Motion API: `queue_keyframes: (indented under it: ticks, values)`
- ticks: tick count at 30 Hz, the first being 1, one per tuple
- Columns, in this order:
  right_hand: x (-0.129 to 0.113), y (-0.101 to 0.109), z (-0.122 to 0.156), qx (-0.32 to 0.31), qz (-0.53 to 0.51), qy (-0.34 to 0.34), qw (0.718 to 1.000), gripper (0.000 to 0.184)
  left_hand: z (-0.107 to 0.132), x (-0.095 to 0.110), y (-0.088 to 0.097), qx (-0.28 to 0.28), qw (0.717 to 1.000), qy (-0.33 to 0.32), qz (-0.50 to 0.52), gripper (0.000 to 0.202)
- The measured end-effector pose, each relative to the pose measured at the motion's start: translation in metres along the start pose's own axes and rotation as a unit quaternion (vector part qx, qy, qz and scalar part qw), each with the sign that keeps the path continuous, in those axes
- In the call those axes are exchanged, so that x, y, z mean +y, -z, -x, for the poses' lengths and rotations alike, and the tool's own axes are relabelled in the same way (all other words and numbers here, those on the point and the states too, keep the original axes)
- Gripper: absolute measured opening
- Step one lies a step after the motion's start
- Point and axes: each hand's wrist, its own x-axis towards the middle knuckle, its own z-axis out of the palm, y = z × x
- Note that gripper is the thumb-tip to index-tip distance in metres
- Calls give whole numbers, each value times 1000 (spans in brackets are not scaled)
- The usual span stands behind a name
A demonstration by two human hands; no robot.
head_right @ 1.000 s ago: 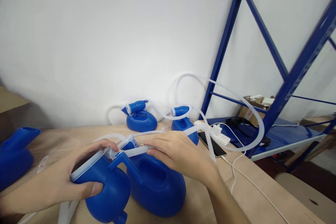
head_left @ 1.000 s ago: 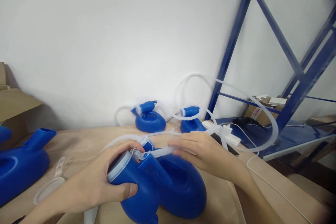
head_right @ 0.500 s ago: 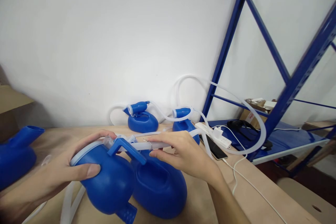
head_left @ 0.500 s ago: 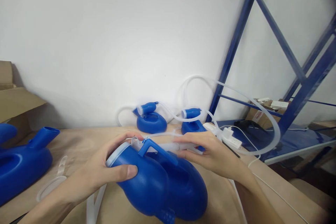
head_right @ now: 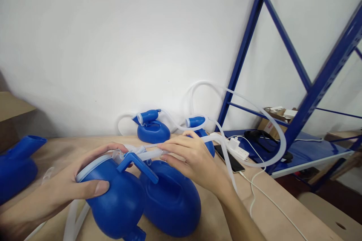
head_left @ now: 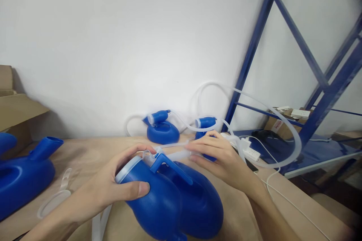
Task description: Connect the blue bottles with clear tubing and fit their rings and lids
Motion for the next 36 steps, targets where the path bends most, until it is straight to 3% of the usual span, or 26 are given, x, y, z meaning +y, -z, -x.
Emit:
queue_keyframes:
  ticks: [10,15,18,21,23,25,28,32,34,36]
  values:
    - [-22,-17,-2,-64,61,32,996,29,1,-29,-3,-10,992,-98,-85,70]
    - [-23,-22,0,-103,113,58,987,32,2,-26,-3,11,985,-126,-116,67]
    - [-14,-18,2,-90,119,26,989,28,3,-15,12,70,989,-110,-63,61]
    - [-5,-10,2,-72,120,11,990,30,1,-5,32,176,976,-123,24,58]
    - [-2,-5,2,-75,125,16,989,31,0,-2,42,235,961,-145,17,61]
    - [-1,-4,2,-72,130,25,989,30,-1,-3,46,242,957,-162,-13,65]
    - [-3,-6,1,-47,130,44,989,26,1,-5,39,225,957,-181,-30,66]
    - [-7,-11,-1,-9,138,38,990,30,9,-5,19,282,933,-196,-103,65]
    - [-8,-14,-2,6,126,47,991,37,14,-6,10,301,912,-240,-143,64]
    - [-10,-16,-2,25,108,62,992,43,18,-11,6,276,903,-293,-148,62]
